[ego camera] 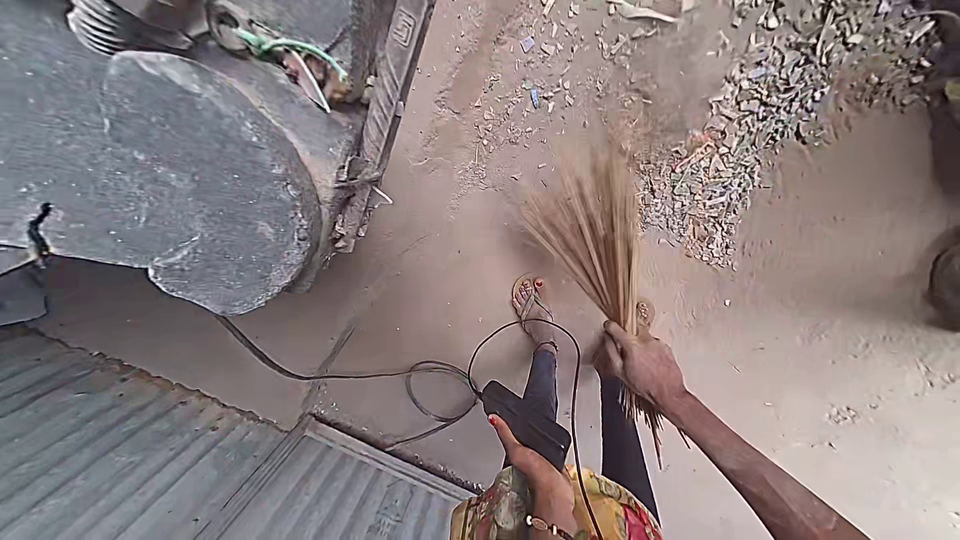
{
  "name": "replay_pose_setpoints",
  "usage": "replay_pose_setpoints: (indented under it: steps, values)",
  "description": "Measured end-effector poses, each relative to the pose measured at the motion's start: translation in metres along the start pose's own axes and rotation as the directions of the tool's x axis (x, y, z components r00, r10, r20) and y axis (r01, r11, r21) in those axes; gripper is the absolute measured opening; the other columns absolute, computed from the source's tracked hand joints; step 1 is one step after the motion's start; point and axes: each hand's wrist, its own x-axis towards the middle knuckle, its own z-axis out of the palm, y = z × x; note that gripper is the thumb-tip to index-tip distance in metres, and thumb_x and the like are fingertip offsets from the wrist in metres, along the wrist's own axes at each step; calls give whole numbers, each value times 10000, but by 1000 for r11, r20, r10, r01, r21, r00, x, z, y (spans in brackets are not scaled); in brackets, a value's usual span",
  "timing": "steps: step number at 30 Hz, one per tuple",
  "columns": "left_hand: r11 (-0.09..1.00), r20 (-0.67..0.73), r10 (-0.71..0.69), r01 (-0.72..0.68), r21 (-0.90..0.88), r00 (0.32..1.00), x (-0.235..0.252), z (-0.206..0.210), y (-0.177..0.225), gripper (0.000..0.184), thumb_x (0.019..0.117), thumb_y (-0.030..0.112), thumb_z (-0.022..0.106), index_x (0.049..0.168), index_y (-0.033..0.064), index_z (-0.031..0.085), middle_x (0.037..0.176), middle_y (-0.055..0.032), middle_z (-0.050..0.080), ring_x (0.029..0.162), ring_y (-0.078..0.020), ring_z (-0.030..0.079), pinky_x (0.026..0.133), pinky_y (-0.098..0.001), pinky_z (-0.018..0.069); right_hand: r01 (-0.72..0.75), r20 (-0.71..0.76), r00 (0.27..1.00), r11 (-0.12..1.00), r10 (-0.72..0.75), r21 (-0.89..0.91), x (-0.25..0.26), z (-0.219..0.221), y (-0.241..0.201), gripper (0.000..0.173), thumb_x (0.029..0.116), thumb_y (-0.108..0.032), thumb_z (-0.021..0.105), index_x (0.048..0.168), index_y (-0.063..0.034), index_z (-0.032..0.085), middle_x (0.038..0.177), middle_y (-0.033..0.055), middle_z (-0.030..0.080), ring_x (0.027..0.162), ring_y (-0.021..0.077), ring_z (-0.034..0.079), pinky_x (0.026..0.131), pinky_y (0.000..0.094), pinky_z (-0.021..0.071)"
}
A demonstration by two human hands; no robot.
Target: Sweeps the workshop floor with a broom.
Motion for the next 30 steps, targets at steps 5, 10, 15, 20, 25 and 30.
replay_pose_setpoints:
  steps: [5, 10, 15, 20, 25, 30]
  values:
    - [992, -59, 122, -123, -17, 991, 8, 3, 16, 621, 1088, 555, 192, 1457, 128, 451, 1349, -149, 569, 1204, -240, 588, 963, -473, 509, 206, 653, 754, 971, -78, -123, 67, 31, -95, 436, 1105, -242, 367, 1360, 74, 525, 1311, 321, 587, 1226, 472, 595, 977, 582, 483]
    - [999, -48, 30, -31, -28, 998, 13, 4, 14, 649, 1056, 632, 219, 1342, 144, 536, 1177, -87, 654, 1056, -196, 654, 858, -451, 558, 47, 320, 947, 969, 34, -244, 144, -4, -37, 410, 1096, -400, 414, 1220, -115, 683, 1159, 241, 672, 1040, 438, 675, 796, 603, 528]
    - [1000, -39, -8, 9, 19, 999, 10, 6, 9, 698, 1048, 652, 212, 1399, 133, 518, 1286, -110, 624, 1168, -215, 613, 945, -481, 523, -239, -175, 954, 970, 242, 37, 81, -46, 31, 465, 1109, -410, 391, 1145, -51, 685, 904, 288, 683, 909, 512, 677, 729, 660, 486]
    - [999, -83, 37, -37, 0, 996, 6, 0, 8, 678, 1059, 626, 210, 1427, 133, 495, 1332, -109, 603, 1201, -205, 600, 978, -460, 513, 104, 103, 990, 994, -100, -36, 24, 12, -23, 378, 1066, -290, 434, 1284, -117, 689, 1093, 294, 689, 910, 505, 698, 716, 631, 539]
    - [987, -79, 151, -155, -46, 985, 8, -11, 2, 588, 1091, 539, 212, 1382, 109, 486, 1181, -119, 620, 1046, -180, 648, 871, -398, 556, 545, 748, 598, 830, -288, -116, 82, 106, -119, 326, 1071, -109, 424, 1281, 88, 576, 1281, 324, 591, 1198, 482, 587, 968, 597, 458]
    - [995, -93, 50, -58, -84, 994, 12, -14, -6, 576, 1081, 567, 241, 1302, 126, 538, 1092, -79, 660, 972, -156, 677, 811, -376, 580, 307, 535, 832, 924, -146, -226, 143, 98, -90, 463, 1101, -388, 397, 1263, -36, 650, 1272, 254, 636, 1146, 444, 631, 887, 607, 497]
